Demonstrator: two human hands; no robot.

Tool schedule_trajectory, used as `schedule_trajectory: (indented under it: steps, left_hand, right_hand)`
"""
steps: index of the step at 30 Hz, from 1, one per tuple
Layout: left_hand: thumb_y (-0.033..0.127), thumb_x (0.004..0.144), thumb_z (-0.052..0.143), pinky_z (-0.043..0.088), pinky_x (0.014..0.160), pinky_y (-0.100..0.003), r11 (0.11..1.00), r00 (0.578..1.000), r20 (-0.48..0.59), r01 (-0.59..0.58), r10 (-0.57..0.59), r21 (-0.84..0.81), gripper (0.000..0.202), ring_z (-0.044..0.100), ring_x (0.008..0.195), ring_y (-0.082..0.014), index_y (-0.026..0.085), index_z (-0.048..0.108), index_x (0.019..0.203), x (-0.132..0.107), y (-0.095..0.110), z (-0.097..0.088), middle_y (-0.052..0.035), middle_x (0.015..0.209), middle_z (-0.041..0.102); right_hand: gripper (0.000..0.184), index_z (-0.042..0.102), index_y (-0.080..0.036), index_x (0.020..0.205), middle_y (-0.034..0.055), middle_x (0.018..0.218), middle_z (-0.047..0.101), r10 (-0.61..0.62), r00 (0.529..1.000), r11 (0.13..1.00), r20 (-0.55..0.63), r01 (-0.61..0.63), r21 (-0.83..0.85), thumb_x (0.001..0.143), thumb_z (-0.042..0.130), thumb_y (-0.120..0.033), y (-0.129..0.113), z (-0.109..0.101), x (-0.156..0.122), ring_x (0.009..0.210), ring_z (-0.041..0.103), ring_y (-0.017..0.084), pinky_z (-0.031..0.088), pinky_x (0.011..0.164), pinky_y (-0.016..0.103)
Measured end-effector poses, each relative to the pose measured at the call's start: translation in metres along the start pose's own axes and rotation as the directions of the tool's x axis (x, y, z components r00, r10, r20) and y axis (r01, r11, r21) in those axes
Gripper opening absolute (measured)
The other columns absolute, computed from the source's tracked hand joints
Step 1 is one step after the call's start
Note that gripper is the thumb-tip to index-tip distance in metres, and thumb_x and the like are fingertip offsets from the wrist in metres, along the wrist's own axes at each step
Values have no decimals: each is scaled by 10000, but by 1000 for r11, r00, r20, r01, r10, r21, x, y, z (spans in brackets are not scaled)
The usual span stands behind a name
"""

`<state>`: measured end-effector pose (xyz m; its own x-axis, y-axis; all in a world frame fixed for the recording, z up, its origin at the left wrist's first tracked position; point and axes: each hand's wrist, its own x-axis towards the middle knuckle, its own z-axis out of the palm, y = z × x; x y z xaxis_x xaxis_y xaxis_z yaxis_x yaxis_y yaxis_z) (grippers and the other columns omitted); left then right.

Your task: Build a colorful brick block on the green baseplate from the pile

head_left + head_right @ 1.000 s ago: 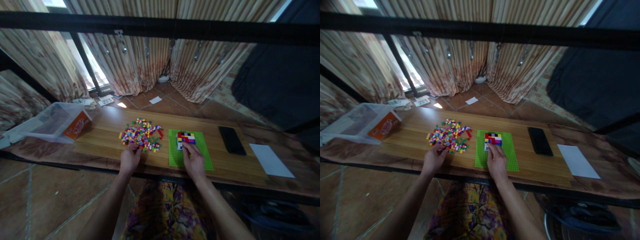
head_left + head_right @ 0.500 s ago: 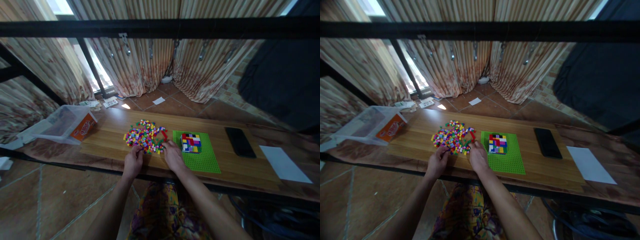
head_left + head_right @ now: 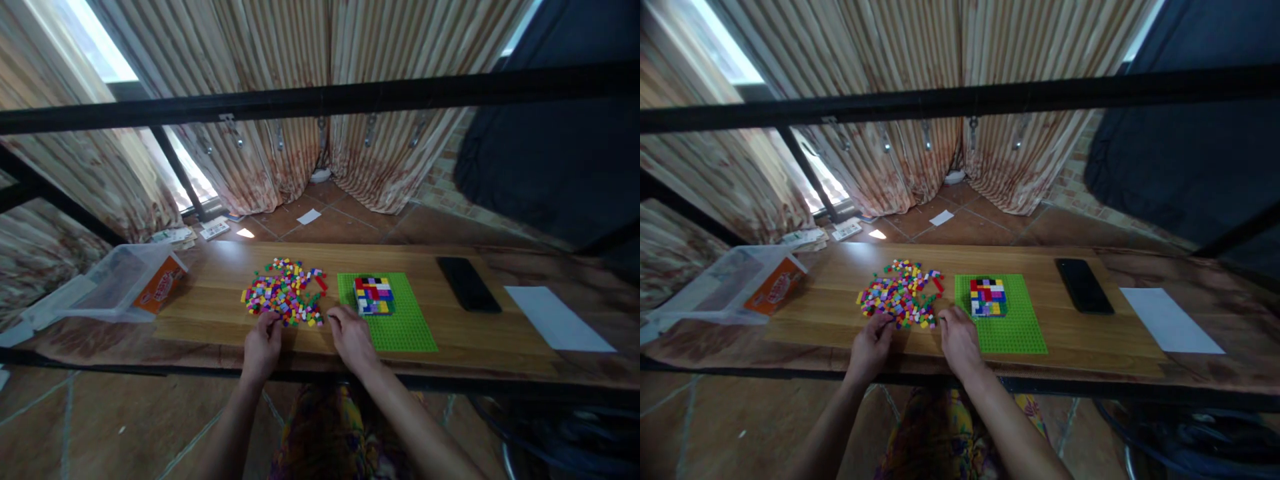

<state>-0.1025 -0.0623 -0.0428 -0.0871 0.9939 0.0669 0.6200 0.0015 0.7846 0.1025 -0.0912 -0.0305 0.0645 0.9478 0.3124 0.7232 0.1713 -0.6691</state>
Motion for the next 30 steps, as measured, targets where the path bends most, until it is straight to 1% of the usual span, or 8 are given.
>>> schedule_trajectory:
  steps: [2, 5, 8, 11, 15, 19, 23, 30]
  left_hand:
    - [378, 805, 511, 500, 682, -286, 1000, 1000, 7, 3, -3, 12, 241, 668, 764, -202, 201, 610, 935, 1, -1, 0, -55, 836, 712]
    - [381, 796, 517, 497, 659, -279, 1000, 1000, 0, -1, 1, 30, 240, 668, 758, -203, 199, 612, 921, 2, -3, 0, -56, 834, 711]
    - [390, 795, 519, 497, 644, -274, 1000, 1000, 10, -11, 10, 23, 248, 666, 745, -201, 194, 610, 918, 3, -3, 0, -59, 827, 709]
    - [400, 802, 515, 496, 638, -272, 1000, 1000, 23, -13, 12, 15, 261, 665, 746, -200, 194, 605, 936, 3, -3, -1, -61, 838, 708]
    - [404, 809, 508, 497, 649, -278, 1000, 999, 31, -14, 13, 21, 275, 665, 769, -204, 192, 603, 955, 2, -1, -2, -67, 869, 707]
    - [403, 808, 508, 500, 671, -289, 999, 999, 30, -13, 12, 33, 282, 664, 791, -212, 187, 610, 958, 3, 0, -3, -72, 875, 707]
    - [404, 810, 502, 500, 666, -283, 1000, 999, 34, -22, 21, 17, 282, 665, 780, -207, 190, 608, 959, 3, -1, -2, -67, 865, 708]
    - [400, 799, 512, 496, 661, -278, 999, 1000, 21, -8, 7, 54, 269, 666, 757, -200, 194, 616, 939, 1, 3, -3, -60, 855, 711]
  right_hand:
    - [193, 635, -201, 877, 59, 865, 662, 32, 997, 998, -66, -29, 47, 893, 450, -150, 5, -13, -11, 826, 625, 191, 477, 769, 309]
    - [175, 646, -206, 900, 59, 885, 682, 81, 981, 995, -179, -68, 74, 891, 472, -196, 18, -36, -22, 814, 643, 189, 491, 754, 311]
    - [170, 659, -204, 900, 63, 881, 696, 130, 952, 991, -277, -118, 59, 883, 495, -246, 35, -56, -22, 806, 653, 198, 498, 746, 325]
    - [201, 674, -204, 904, 66, 895, 704, 153, 935, 988, -318, -152, 29, 885, 493, -288, 48, -66, -15, 814, 654, 204, 496, 756, 336]
    - [232, 688, -201, 905, 72, 900, 701, 150, 931, 986, -333, -164, -16, 893, 482, -306, 53, -65, -7, 826, 640, 211, 487, 769, 349]
    - [214, 709, -204, 884, 78, 921, 689, 106, 927, 990, -360, -134, -52, 885, 516, -297, 55, -58, -3, 892, 610, 223, 472, 812, 364]
    - [215, 730, -216, 870, 79, 898, 687, 81, 913, 989, -399, -125, -85, 882, 532, -298, 60, -55, -1, 882, 589, 229, 463, 803, 372]
    - [230, 734, -220, 893, 73, 910, 712, 55, 919, 991, -389, -99, -91, 894, 512, -281, 64, -56, 0, 873, 593, 229, 456, 796, 372]
